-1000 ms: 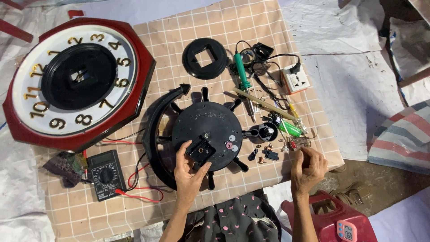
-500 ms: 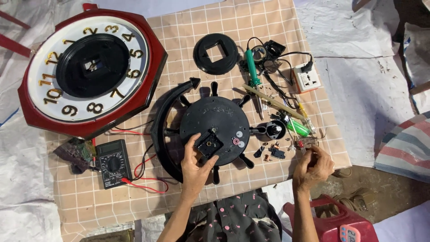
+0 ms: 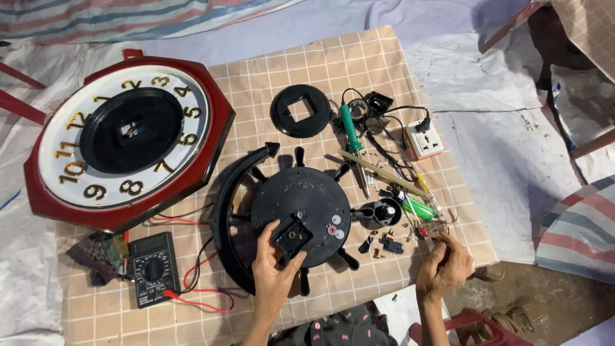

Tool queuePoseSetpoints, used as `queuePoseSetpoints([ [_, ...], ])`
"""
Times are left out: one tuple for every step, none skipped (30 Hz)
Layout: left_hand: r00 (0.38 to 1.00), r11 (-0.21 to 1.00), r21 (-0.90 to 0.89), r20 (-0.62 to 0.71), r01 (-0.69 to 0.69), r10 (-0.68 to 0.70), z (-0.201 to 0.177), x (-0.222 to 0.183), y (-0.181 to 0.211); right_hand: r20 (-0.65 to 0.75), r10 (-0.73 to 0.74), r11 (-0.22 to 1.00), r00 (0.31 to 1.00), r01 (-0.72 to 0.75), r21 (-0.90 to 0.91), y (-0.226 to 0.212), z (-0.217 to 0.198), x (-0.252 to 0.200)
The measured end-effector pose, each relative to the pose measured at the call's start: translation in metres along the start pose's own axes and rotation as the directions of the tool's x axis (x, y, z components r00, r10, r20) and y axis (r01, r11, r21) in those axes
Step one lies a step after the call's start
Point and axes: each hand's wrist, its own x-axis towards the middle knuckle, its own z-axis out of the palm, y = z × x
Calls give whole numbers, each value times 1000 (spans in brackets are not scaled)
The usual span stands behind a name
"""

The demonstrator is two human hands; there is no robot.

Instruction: Repairing a clock mechanism by disassembling and reassembling internal components using a screwdriver.

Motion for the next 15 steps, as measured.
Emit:
queuePoseSetpoints([
  [1000,1000,-4,-6,-25,25,0,0,-1,-2,-8,1000,1000,8,6,1,1,-1],
  [1000,1000,-5,-5,-24,24,0,1,0,-2,-9,1000,1000,9,5,0,2,0],
  [999,999,-2,-12,32,-32,0,2,1,-10,-1,1000,1000,1,1,0,3,0],
  [996,996,2,-14,91,-91,0,2,1,-17,10,1000,1000,-11,-7,0,2,-1],
  [995,996,1,-9,95,-95,1,2,1,-17,12,1000,1000,-12,-14,-2,2,-1],
  [994,994,-20,-14,104,-104,1,3,2,-6,29,1000,1000,-29,-12,-4,1,-1],
  [993,993,-41,-18,113,-114,1,3,4,4,46,999,999,-46,-11,-6,-1,0],
  [993,992,-41,-14,117,-118,1,3,2,5,47,999,999,-47,-16,-2,1,-2],
  [994,994,-33,-13,104,-104,1,3,0,11,43,999,999,-43,-28,0,2,-3],
  [996,996,-25,-11,90,-90,1,4,0,16,39,998,999,-39,-39,3,3,-3],
  [996,995,-25,-7,93,-93,1,2,-1,16,41,998,999,-40,-44,4,2,-5],
  [996,995,-36,-7,90,-91,1,3,-1,14,31,999,999,-31,-38,5,3,-5],
  [996,995,-48,-8,88,-89,1,2,0,12,22,999,1000,-22,-32,6,3,-5],
  [996,995,-50,-8,88,-89,0,2,1,12,20,999,1000,-20,-33,4,2,-3],
  [996,995,-63,-1,84,-84,0,2,2,18,24,999,1000,-23,-39,2,1,-2],
])
